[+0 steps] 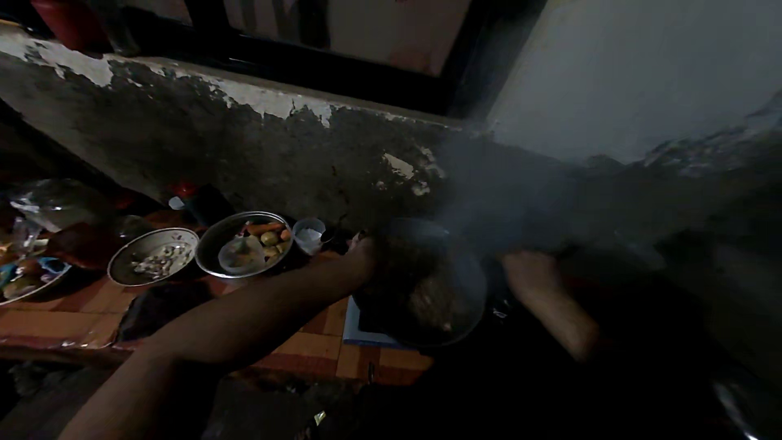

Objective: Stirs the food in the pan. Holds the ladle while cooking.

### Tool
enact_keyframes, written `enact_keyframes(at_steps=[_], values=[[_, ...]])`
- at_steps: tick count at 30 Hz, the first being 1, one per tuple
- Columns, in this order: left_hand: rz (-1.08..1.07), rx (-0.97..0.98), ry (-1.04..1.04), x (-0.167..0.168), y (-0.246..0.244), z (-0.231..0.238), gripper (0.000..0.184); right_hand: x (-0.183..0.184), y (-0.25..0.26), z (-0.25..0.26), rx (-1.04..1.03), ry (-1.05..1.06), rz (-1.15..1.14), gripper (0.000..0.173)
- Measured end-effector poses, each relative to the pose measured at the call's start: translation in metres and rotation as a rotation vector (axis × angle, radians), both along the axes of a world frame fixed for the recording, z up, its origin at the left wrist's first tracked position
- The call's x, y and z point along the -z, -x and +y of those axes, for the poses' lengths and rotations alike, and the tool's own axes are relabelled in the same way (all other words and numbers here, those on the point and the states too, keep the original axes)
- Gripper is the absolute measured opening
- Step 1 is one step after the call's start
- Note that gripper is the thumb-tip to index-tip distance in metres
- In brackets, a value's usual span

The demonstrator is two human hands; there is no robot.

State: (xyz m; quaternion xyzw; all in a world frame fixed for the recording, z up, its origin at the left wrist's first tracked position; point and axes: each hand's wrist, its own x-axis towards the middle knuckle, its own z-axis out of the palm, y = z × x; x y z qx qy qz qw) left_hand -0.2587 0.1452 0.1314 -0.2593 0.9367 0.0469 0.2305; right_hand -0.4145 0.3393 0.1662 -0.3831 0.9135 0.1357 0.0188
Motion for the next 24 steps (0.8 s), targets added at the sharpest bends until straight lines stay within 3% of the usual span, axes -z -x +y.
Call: enact_keyframes(at_steps=[4, 8, 17, 20, 24], values=[[-0.025, 0.029, -0.097, 0.006, -0.002, 0.004, 0.036, 0.009, -0.026, -0.029, 0.075, -0.292, -0.106, 0.033], [-0.010, 0.056, -0.098, 0.019, -0.005, -0.003, 0.035, -0.001, -0.028, -0.020, -0.020, -0.450, -0.249, 0.031], [0.088, 0.004, -0.155, 0.015, 0.000, -0.015, 0.041, 0.050, 0.008, -0.027, -0.079, -0.190, -0.587, 0.036], [0.095, 0.038, -0.137, 0.011, 0.005, -0.019, 0.038, 0.049, 0.019, -0.022, -0.059, -0.117, -0.671, 0.036], [0.139, 0.057, -0.115, 0.001, 0.006, -0.026, 0.036, 0.027, 0.025, -0.020, -0.052, -0.151, -0.620, 0.036]])
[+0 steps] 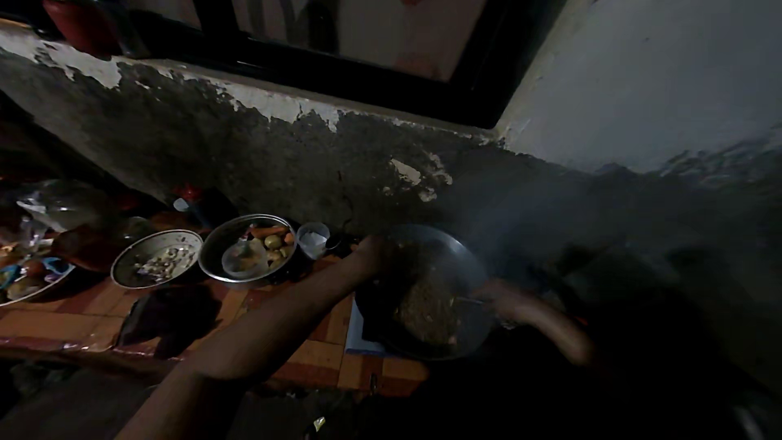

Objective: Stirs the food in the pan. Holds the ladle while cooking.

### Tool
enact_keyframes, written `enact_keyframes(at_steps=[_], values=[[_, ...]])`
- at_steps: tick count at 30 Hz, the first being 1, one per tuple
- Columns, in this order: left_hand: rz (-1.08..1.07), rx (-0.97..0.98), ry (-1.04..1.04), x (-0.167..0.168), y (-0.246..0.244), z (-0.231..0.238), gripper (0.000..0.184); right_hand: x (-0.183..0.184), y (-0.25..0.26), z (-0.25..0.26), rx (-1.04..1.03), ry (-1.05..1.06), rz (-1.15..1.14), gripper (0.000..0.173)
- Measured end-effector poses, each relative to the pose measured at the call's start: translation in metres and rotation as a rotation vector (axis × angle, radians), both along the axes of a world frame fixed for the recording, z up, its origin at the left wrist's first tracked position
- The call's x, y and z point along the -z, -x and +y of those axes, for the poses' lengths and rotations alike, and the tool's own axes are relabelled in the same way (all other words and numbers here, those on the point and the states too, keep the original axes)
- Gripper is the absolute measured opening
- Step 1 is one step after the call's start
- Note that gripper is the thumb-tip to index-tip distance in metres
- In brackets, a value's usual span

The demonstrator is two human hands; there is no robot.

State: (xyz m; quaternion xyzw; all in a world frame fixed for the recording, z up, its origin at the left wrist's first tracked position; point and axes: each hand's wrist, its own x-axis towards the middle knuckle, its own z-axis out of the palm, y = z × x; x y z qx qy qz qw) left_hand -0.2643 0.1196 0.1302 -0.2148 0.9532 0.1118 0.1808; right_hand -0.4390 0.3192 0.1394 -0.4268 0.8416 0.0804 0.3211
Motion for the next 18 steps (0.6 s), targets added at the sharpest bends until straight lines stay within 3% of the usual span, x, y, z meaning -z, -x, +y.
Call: enact_keyframes(at_steps=[5, 9, 14, 18], values=[[0.044, -0.008, 0.039, -0.030, 0.002, 0.001, 0.029, -0.047, -0.009, 0.002, 0.029, 0.050, 0.053, 0.035], [0.068, 0.036, 0.133, -0.061, 0.003, 0.007, 0.025, -0.090, -0.020, -0.010, -0.011, -0.046, 0.179, 0.036], [0.049, 0.095, 0.214, -0.083, -0.001, 0.026, 0.023, -0.108, -0.038, -0.004, -0.094, 0.023, 0.422, 0.033], [-0.033, 0.083, 0.233, -0.075, -0.001, 0.034, 0.023, -0.093, -0.057, 0.008, -0.105, 0.217, 0.678, 0.020]])
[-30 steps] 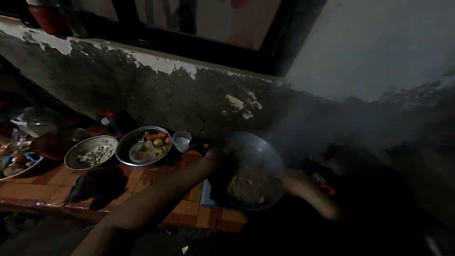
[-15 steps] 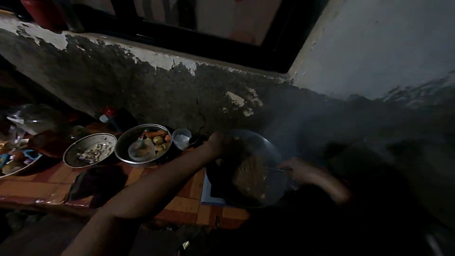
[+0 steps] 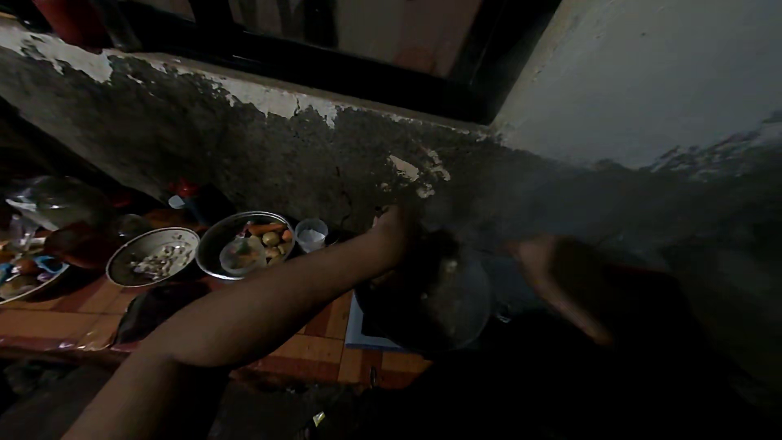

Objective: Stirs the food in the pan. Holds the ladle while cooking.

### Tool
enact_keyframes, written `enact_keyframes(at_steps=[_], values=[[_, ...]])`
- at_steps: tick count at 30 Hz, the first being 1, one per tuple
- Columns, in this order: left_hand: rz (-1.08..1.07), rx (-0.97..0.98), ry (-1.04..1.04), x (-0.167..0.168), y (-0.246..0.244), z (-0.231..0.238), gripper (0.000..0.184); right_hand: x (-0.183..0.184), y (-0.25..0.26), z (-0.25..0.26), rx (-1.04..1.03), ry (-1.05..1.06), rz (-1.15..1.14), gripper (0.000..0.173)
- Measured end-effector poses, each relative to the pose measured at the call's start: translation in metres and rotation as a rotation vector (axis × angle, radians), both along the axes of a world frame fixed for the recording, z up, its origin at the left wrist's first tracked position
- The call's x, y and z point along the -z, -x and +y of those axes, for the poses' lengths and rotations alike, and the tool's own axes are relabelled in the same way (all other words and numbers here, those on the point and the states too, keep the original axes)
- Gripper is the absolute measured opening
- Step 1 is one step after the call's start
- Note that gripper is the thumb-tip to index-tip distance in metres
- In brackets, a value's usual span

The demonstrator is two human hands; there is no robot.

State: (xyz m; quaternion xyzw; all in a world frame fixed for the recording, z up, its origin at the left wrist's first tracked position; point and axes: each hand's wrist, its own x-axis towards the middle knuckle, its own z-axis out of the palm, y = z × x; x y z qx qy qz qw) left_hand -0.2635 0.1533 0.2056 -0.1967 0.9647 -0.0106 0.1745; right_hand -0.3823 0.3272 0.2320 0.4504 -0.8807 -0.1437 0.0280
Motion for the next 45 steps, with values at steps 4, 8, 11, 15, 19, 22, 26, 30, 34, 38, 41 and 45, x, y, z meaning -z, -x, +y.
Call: enact_keyframes(at_steps=[4, 8, 11, 15, 19, 22, 26, 30, 34, 38, 41, 45], values=[[-0.077, -0.088, -0.037, 0.036, 0.011, -0.008, 0.036, 0.028, -0.007, -0.012, 0.106, -0.011, 0.051, 0.012], [-0.120, -0.088, -0.135, 0.067, 0.005, -0.005, 0.036, 0.051, -0.009, -0.041, 0.202, -0.222, -0.060, 0.024], [-0.182, -0.064, -0.117, 0.091, 0.009, -0.008, 0.035, 0.047, -0.022, -0.050, 0.224, -0.447, -0.164, 0.033], [-0.185, 0.052, -0.154, 0.085, -0.001, -0.007, 0.031, 0.045, 0.001, -0.042, 0.220, -0.423, -0.380, 0.039], [-0.144, 0.040, -0.212, 0.079, -0.006, -0.011, 0.031, 0.079, 0.039, -0.035, 0.194, -0.411, -0.481, 0.041], [-0.115, -0.020, -0.246, 0.083, -0.004, -0.016, 0.034, 0.105, 0.050, -0.025, 0.204, -0.300, -0.611, 0.039], [-0.089, -0.051, -0.254, 0.089, -0.007, -0.024, 0.041, 0.115, 0.046, -0.015, 0.189, -0.241, -0.717, 0.036], [-0.057, -0.044, -0.255, 0.082, -0.012, -0.027, 0.038, 0.101, 0.049, -0.003, 0.213, -0.205, -0.677, 0.034], [0.027, -0.004, -0.240, 0.064, -0.014, -0.027, 0.032, 0.069, 0.052, 0.001, 0.162, -0.191, -0.634, 0.032], [0.098, 0.014, -0.182, 0.040, -0.014, -0.024, 0.031, 0.036, 0.048, -0.001, 0.142, -0.109, -0.554, 0.028], [0.097, 0.037, -0.102, 0.019, -0.009, -0.022, 0.026, 0.029, 0.060, 0.005, -0.047, -0.057, -0.301, 0.022], [0.088, 0.025, -0.038, -0.008, -0.005, -0.011, 0.021, -0.008, 0.031, 0.001, 0.051, -0.117, -0.197, 0.031]])
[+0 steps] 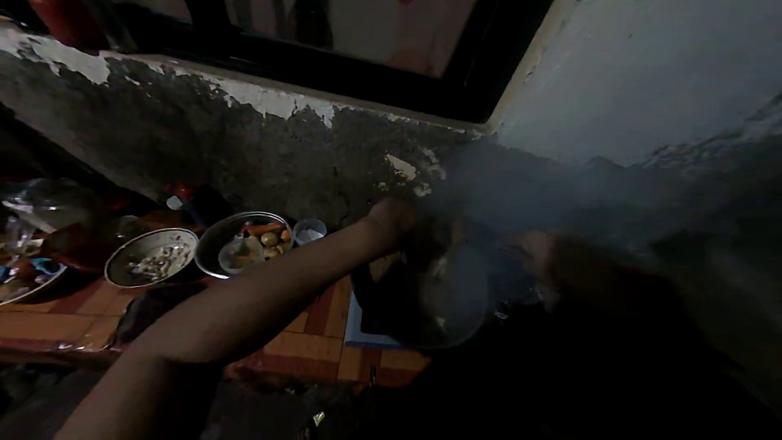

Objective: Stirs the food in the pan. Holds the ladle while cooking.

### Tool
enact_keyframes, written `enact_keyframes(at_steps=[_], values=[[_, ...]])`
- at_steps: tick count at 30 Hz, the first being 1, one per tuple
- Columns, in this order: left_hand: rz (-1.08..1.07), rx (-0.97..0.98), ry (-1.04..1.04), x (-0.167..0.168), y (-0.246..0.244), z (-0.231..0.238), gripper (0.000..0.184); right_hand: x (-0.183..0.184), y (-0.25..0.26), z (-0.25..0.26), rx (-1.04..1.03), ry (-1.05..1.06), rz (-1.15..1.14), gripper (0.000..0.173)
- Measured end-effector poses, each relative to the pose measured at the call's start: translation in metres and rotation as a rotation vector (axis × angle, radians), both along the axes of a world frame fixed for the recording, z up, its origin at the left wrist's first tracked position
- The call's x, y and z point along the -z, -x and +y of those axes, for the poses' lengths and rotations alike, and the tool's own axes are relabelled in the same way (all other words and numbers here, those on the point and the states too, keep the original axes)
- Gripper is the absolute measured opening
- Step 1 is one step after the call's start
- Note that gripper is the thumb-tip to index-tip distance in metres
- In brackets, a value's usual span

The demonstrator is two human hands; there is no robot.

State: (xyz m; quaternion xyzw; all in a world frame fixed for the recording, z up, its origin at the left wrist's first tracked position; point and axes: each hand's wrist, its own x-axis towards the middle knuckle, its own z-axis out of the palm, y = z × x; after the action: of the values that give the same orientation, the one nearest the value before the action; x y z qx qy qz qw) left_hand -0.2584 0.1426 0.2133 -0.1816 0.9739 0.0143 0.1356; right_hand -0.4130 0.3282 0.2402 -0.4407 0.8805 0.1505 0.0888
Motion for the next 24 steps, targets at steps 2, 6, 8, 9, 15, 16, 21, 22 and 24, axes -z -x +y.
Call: enact_keyframes(at_steps=[2, 6, 8, 9, 15, 16, 21, 22, 24], values=[[0.001, 0.011, 0.006, -0.006, 0.001, 0.006, 0.021, -0.005, -0.024, 0.006, -0.022, 0.100, 0.120, 0.029], [-0.025, 0.063, 0.011, 0.009, 0.004, 0.012, 0.021, 0.027, -0.034, 0.010, -0.097, 0.376, 0.308, 0.012], [-0.083, 0.046, 0.018, 0.020, 0.009, 0.013, 0.022, 0.029, -0.045, 0.002, 0.039, 0.299, 0.280, 0.011], [-0.112, 0.019, 0.005, 0.022, 0.010, 0.015, 0.023, 0.032, -0.047, -0.004, 0.078, 0.191, 0.285, 0.013], [-0.101, -0.102, -0.131, 0.072, 0.017, 0.016, 0.034, 0.061, -0.059, -0.048, 0.130, -0.216, 0.072, 0.031], [-0.082, -0.065, -0.164, 0.083, 0.016, 0.013, 0.038, 0.062, -0.065, -0.047, 0.102, -0.160, 0.010, 0.032], [-0.184, 0.043, -0.162, 0.093, 0.012, 0.017, 0.034, 0.045, -0.064, -0.055, 0.119, -0.316, -0.174, 0.036], [-0.189, 0.061, -0.160, 0.091, 0.009, 0.016, 0.035, 0.048, -0.056, -0.057, 0.083, -0.391, -0.170, 0.035], [-0.224, 0.094, -0.150, 0.086, 0.004, 0.011, 0.033, 0.054, -0.042, -0.058, 0.018, -0.500, -0.200, 0.036]])
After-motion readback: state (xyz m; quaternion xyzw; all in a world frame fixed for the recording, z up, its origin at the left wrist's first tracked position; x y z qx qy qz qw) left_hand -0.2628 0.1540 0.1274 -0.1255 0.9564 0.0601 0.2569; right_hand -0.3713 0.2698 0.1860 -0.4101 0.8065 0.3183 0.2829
